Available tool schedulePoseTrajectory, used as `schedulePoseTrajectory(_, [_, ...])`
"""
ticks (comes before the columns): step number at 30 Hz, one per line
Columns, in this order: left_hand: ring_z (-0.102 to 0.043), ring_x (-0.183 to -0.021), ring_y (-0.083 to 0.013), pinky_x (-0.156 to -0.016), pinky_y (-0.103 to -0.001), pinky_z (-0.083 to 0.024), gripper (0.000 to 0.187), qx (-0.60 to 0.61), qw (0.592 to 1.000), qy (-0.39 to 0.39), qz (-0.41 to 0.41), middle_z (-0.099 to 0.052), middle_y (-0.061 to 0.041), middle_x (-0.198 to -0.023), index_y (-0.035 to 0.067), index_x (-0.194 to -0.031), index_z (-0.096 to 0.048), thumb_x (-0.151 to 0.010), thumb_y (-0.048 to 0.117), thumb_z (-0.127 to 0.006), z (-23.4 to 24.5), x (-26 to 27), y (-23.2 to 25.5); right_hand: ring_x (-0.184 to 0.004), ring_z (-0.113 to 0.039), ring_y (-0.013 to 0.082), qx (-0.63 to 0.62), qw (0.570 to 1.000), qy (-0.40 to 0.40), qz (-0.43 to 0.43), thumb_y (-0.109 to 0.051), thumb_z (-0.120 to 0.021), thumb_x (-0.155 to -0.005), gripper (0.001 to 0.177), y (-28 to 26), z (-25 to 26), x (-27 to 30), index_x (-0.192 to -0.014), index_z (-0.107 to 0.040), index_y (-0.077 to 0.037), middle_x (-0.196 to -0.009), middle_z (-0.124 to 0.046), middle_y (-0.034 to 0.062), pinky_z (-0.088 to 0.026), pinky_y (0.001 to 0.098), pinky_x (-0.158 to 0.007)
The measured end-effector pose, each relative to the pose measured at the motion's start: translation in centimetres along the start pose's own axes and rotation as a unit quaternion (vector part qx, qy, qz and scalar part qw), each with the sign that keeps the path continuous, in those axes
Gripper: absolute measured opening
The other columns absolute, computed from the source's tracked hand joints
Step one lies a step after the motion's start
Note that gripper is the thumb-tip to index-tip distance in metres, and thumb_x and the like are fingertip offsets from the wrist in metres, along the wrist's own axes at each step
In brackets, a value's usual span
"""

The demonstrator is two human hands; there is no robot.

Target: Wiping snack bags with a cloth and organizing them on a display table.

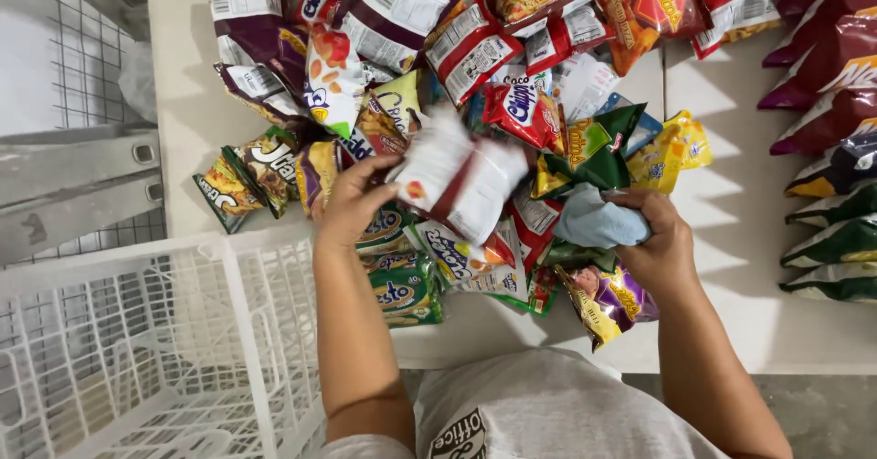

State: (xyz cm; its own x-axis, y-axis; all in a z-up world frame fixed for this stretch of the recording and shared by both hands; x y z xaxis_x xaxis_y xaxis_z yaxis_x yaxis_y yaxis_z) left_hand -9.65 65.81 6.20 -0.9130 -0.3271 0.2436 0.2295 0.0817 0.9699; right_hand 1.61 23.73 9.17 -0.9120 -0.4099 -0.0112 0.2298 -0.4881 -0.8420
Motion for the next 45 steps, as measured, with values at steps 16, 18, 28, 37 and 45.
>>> schedulePoseTrajectory(16, [-0.067, -0.119, -0.0391, -0.104, -0.052, -0.051, 0.057, -0.633, 0.763, -0.105, 0.077, -0.073, -0.021, -0.122, 0.007, -0.130, -0.072, -0.081, 0.037, -0.071, 2.2, -19.0, -6.5, -0.109, -0.068, 0.0455, -0.075, 0.995, 0.057, 0.044, 0.006, -0.073, -0.062, 0.052, -3.9, 2.2, 1.4, -0.111, -0.073, -0.009, -0.112, -0.069, 0.0196, -0.051, 0.0533, -0.097])
schedulePoseTrajectory(18, [-0.070, -0.119, -0.0364, -0.102, -0.052, -0.052, 0.054, -0.718, 0.672, -0.105, 0.147, -0.078, -0.017, -0.119, 0.012, -0.127, -0.075, -0.081, 0.038, -0.063, 4.1, -20.7, -8.4, -0.109, -0.068, 0.0441, -0.066, 0.995, 0.059, 0.034, 0.005, -0.073, -0.061, 0.054, -3.4, 3.0, 2.4, -0.112, -0.073, -0.012, -0.113, -0.069, 0.0175, -0.052, 0.0531, -0.097])
schedulePoseTrajectory(28, [-0.065, -0.125, -0.0421, -0.107, -0.057, -0.046, 0.056, -0.699, 0.692, -0.139, 0.112, -0.074, -0.017, -0.128, 0.018, -0.133, -0.070, -0.080, 0.036, -0.062, 1.6, -24.1, -13.5, -0.110, -0.070, 0.0400, -0.032, 0.992, 0.094, -0.078, 0.008, -0.073, -0.062, 0.051, 0.2, 5.5, 5.6, -0.108, -0.073, -0.014, -0.114, -0.071, 0.0133, -0.053, 0.0513, -0.098])
schedulePoseTrajectory(37, [-0.074, -0.087, -0.0364, -0.077, -0.047, -0.058, 0.026, -0.732, 0.666, 0.121, -0.078, -0.079, -0.014, -0.098, 0.010, -0.111, -0.080, -0.091, 0.022, -0.068, 2.0, -17.2, 3.9, -0.108, -0.071, 0.0332, -0.049, 0.989, 0.132, -0.046, 0.012, -0.073, -0.058, 0.056, 0.7, 7.8, 6.0, -0.110, -0.072, -0.011, -0.114, -0.072, 0.0112, -0.056, 0.0438, -0.098])
schedulePoseTrajectory(45, [-0.060, -0.081, -0.0393, -0.076, -0.048, -0.049, 0.023, -0.587, 0.681, 0.235, -0.368, -0.066, -0.020, -0.094, -0.005, -0.111, -0.071, -0.089, -0.002, -0.076, -9.6, 3.4, 23.4, -0.100, -0.064, 0.0183, -0.276, 0.942, 0.178, -0.067, 0.005, -0.050, -0.082, 0.057, 4.5, 9.6, 5.0, -0.138, -0.059, -0.001, -0.114, -0.069, 0.0093, -0.053, 0.0279, -0.085])
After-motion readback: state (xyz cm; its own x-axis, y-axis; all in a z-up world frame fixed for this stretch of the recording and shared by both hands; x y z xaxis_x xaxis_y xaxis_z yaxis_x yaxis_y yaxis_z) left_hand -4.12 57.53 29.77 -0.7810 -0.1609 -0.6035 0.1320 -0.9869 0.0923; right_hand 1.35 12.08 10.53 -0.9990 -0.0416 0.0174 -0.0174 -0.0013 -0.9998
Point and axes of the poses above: each hand's wrist, its own x-axis away from the middle knuckle, its own z-axis out of the back of the hand, y = z × x, the point moved 9 cm from there along -x, towards the middle knuckle
